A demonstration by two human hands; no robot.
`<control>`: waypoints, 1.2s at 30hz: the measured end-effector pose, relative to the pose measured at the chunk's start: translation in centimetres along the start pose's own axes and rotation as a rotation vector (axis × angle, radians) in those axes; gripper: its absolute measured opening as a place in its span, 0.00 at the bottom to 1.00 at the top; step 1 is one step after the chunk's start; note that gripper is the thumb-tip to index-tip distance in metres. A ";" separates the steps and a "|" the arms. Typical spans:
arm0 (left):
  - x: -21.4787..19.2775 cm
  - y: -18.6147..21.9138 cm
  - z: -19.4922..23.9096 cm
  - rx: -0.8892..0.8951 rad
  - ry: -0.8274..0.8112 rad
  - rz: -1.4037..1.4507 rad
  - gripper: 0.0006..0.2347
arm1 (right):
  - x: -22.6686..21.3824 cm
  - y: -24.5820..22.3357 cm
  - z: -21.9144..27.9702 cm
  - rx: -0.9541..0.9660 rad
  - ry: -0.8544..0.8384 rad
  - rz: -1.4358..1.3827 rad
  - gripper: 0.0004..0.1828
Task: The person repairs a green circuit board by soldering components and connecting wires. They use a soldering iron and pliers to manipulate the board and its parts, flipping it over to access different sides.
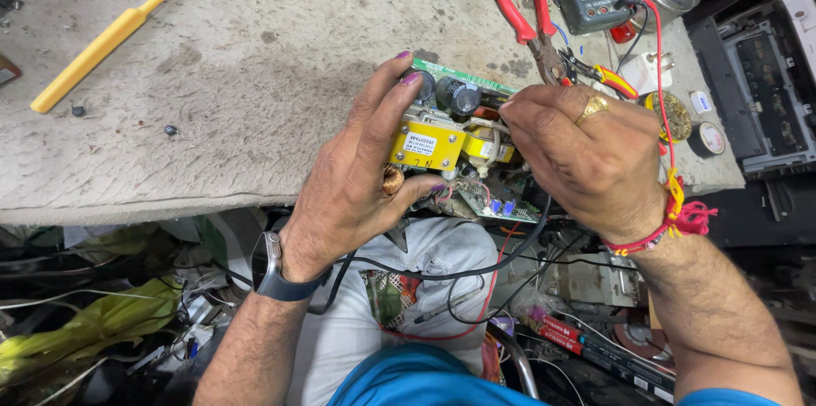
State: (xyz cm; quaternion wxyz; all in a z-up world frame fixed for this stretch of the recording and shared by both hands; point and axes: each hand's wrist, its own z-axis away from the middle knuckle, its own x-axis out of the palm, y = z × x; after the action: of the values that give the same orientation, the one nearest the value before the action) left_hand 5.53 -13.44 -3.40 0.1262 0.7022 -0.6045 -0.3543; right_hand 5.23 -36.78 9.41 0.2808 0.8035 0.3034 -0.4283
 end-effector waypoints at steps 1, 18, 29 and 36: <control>0.0 0.0 0.0 0.001 0.001 0.004 0.45 | 0.1 0.1 0.3 0.013 0.003 -0.004 0.11; 0.0 0.1 0.0 0.011 -0.001 0.005 0.45 | 1.2 0.7 0.8 0.032 0.054 -0.076 0.11; 0.2 -0.1 0.3 0.023 0.004 0.004 0.46 | 0.3 -0.4 -0.2 0.083 -0.041 -0.027 0.10; 0.3 -0.2 0.3 0.033 0.011 -0.006 0.46 | 0.9 0.8 -0.1 0.106 0.004 -0.181 0.10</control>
State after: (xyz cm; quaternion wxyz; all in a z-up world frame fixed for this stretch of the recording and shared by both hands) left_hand 5.49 -13.60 -3.80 0.1168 0.7079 -0.6073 -0.3411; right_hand 6.26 -36.97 8.84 0.1977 0.7873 0.3523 -0.4658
